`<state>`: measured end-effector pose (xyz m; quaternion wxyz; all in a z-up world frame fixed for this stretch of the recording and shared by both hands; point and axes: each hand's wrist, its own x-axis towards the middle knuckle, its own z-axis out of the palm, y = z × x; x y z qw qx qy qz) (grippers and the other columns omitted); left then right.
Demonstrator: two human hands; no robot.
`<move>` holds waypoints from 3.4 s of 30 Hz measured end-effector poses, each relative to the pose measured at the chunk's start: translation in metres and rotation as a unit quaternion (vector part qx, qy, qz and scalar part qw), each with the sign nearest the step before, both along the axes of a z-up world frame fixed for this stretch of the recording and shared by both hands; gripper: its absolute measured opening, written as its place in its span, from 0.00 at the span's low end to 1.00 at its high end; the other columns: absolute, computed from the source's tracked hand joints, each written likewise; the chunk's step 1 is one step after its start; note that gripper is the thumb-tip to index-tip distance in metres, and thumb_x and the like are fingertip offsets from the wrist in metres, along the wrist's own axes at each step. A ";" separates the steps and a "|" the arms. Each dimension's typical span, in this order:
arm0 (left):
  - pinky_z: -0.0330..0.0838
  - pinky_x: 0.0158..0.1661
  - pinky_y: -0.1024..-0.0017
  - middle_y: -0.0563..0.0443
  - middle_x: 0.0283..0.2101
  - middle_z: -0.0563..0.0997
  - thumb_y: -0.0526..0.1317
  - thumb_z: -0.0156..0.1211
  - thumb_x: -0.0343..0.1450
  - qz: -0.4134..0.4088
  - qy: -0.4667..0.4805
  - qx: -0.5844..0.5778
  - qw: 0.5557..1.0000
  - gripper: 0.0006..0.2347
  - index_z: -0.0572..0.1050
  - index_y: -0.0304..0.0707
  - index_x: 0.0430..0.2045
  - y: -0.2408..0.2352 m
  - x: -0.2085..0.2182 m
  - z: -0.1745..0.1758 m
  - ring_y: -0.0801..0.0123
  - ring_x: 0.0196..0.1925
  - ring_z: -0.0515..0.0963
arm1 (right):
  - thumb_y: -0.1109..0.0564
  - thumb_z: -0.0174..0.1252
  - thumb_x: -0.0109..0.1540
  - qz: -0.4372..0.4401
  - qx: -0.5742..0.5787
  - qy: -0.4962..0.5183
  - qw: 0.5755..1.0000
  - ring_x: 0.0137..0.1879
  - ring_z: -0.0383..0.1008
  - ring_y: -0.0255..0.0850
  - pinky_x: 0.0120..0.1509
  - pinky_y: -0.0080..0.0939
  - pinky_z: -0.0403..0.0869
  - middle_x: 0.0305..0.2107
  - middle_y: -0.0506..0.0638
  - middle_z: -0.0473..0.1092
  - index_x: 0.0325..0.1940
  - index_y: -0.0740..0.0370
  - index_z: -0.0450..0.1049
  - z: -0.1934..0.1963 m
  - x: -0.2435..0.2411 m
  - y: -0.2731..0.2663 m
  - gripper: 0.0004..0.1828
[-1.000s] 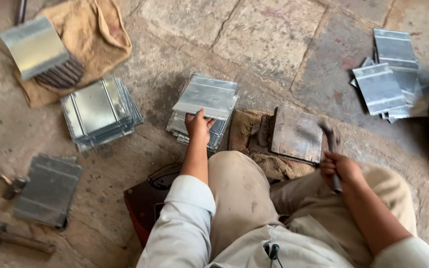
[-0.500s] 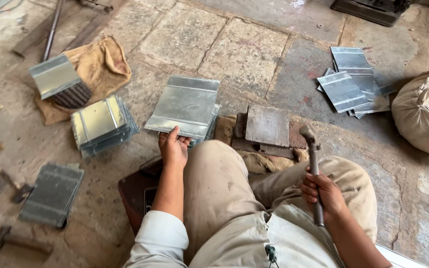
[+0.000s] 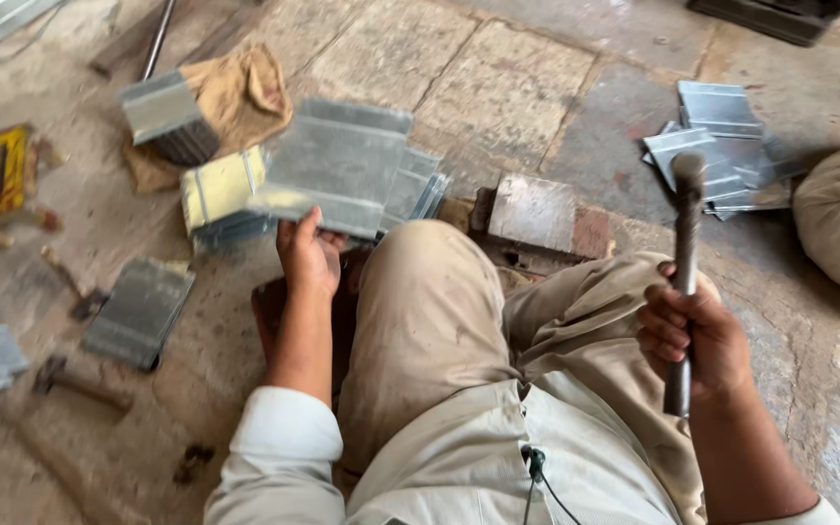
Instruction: The person hammers a metal plate against a brick using a hammer, moving the plate between strikes.
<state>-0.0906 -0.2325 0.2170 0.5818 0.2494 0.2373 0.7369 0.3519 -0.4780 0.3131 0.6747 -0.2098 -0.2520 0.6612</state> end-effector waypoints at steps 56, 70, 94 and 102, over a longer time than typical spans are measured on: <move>0.79 0.57 0.49 0.44 0.64 0.72 0.35 0.61 0.71 0.015 0.060 0.122 0.991 0.22 0.68 0.47 0.61 -0.040 -0.021 0.128 0.51 0.65 0.75 | 0.64 0.51 0.67 -0.038 -0.002 -0.089 0.995 0.24 0.58 0.31 0.22 0.29 0.60 0.24 0.46 0.57 0.59 0.61 0.63 0.047 0.023 -0.072 0.16; 0.81 0.57 0.46 0.40 0.65 0.70 0.34 0.60 0.70 0.050 0.069 0.155 0.984 0.25 0.65 0.45 0.64 -0.046 -0.026 0.160 0.46 0.66 0.75 | 0.63 0.50 0.67 -0.089 -0.040 -0.037 0.994 0.27 0.58 0.30 0.27 0.27 0.62 0.27 0.45 0.58 0.59 0.61 0.64 -0.008 0.067 -0.077 0.15; 0.81 0.46 0.56 0.46 0.59 0.73 0.35 0.60 0.70 0.000 0.029 0.124 0.992 0.20 0.68 0.48 0.58 -0.028 0.004 0.133 0.53 0.57 0.77 | 0.64 0.49 0.69 -0.122 -0.060 -0.019 0.990 0.27 0.59 0.30 0.26 0.28 0.63 0.27 0.44 0.58 0.56 0.62 0.65 -0.007 0.063 -0.095 0.11; 0.82 0.44 0.60 0.47 0.53 0.77 0.33 0.62 0.68 -0.035 0.019 0.077 0.996 0.20 0.70 0.45 0.57 0.003 0.031 0.105 0.59 0.50 0.80 | 0.64 0.48 0.69 -0.163 -0.084 -0.026 0.983 0.27 0.60 0.30 0.26 0.27 0.65 0.27 0.45 0.59 0.58 0.64 0.62 -0.013 0.060 -0.083 0.13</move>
